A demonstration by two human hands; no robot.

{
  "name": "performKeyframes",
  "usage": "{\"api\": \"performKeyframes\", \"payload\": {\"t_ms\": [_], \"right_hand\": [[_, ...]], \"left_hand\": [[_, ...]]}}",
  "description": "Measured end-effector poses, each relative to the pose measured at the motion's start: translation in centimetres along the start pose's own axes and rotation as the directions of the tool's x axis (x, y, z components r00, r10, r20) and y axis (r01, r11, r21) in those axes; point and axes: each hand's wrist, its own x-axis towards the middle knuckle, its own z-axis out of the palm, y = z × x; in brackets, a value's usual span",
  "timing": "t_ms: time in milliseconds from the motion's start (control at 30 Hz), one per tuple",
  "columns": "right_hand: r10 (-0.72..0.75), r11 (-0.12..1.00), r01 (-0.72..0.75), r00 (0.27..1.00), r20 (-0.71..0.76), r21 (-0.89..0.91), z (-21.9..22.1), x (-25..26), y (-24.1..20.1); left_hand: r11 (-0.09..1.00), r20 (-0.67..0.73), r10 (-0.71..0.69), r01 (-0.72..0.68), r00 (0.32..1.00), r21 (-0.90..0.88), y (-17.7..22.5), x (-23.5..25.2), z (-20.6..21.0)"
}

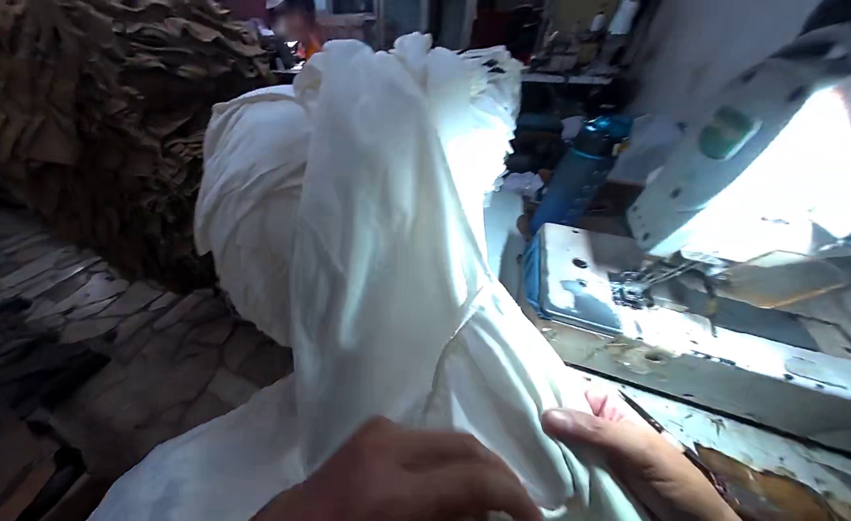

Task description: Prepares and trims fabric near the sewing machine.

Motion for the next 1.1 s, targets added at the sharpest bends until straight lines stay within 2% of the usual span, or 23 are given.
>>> {"api": "performKeyframes", "payload": {"t_ms": [67, 100, 167, 200, 233, 300, 400, 433, 533, 600, 667, 767, 867, 1000, 1067, 1100], "right_hand": [[-0.066, 0.976, 0.051, 0.996, -0.061, -0.213, -0.3, -0.9, 0.3], [-0.148, 0.908, 0.112, 0.987, -0.058, -0.404, -0.6, -1.5, 0.5], [-0.311, 0.65, 0.26, 0.948, 0.062, -0.714, -1.5, -2.8, 0.2], [-0.344, 0.558, 0.29, 0.933, 0.102, -0.777, -1.9, -3.5, -0.1], [-0.36, 0.521, 0.288, 0.928, 0.099, -0.803, -2.4, -4.5, -0.5], [-0.395, 0.573, 0.236, 0.919, -0.012, -0.785, -3.5, -6.4, -0.8], [-0.425, 0.754, 0.208, 0.878, -0.221, -0.623, -5.6, -9.0, 0.1], [-0.436, 0.789, 0.243, 0.869, -0.235, -0.565, -6.4, -9.7, 0.6], [-0.436, 0.783, 0.318, 0.894, -0.106, -0.535, -8.7, -11.3, 1.3], [-0.444, 0.765, 0.266, 0.877, -0.182, -0.587, -9.1, -12.0, 2.0], [-0.474, 0.744, 0.202, 0.831, -0.292, -0.637, -9.4, -12.3, 3.5], [-0.442, 0.775, 0.182, 0.841, -0.313, -0.605, -10.4, -12.9, 4.4], [-0.469, 0.801, 0.256, 0.83, -0.301, -0.542, -11.0, -12.5, 4.7], [-0.521, 0.808, 0.334, 0.789, -0.326, -0.485, -10.3, -10.5, 5.4], [-0.518, 0.825, 0.36, 0.791, -0.326, -0.436, -9.6, -9.6, 5.6], [-0.523, 0.82, 0.368, 0.794, -0.311, -0.438, -9.2, -9.2, 5.7]], "left_hand": [[0.998, -0.219, -0.013, 0.026, 0.976, 0.056, -1.8, 0.8, -0.2], [0.991, -0.27, -0.003, 0.039, 0.963, 0.128, -3.0, 1.8, 0.5], [0.965, -0.259, 0.023, 0.046, 0.966, 0.257, -5.0, 4.0, 2.4], [0.958, -0.218, 0.04, 0.024, 0.975, 0.285, -5.7, 4.9, 3.4], [0.959, -0.168, 0.066, -0.016, 0.984, 0.284, -6.1, 5.8, 4.4], [0.963, -0.094, 0.134, -0.108, 0.986, 0.246, -6.1, 7.3, 6.4], [0.964, -0.095, 0.205, -0.184, 0.974, 0.19, -5.8, 9.0, 9.5], [0.965, -0.099, 0.212, -0.193, 0.972, 0.178, -5.7, 9.5, 10.4], [0.967, -0.081, 0.211, -0.196, 0.974, 0.163, -5.6, 11.0, 12.2], [0.982, -0.05, 0.169, -0.164, 0.984, 0.095, -5.4, 11.8, 13.2], [0.995, -0.024, 0.1, -0.1, 0.995, 0.004, -5.3, 12.4, 14.0], [0.994, -0.011, -0.017, 0.015, 1.0, -0.108, -5.8, 13.1, 14.1], [0.981, -0.009, -0.137, 0.134, 0.991, -0.137, -6.6, 12.6, 14.0], [0.986, -0.114, -0.164, 0.162, 0.98, -0.027, -7.0, 10.3, 13.7], [0.968, -0.156, -0.226, 0.204, 0.961, -0.145, -5.8, 8.5, 13.8], [0.945, -0.132, -0.271, 0.237, 0.954, -0.227, -5.2, 7.6, 14.1]]}}
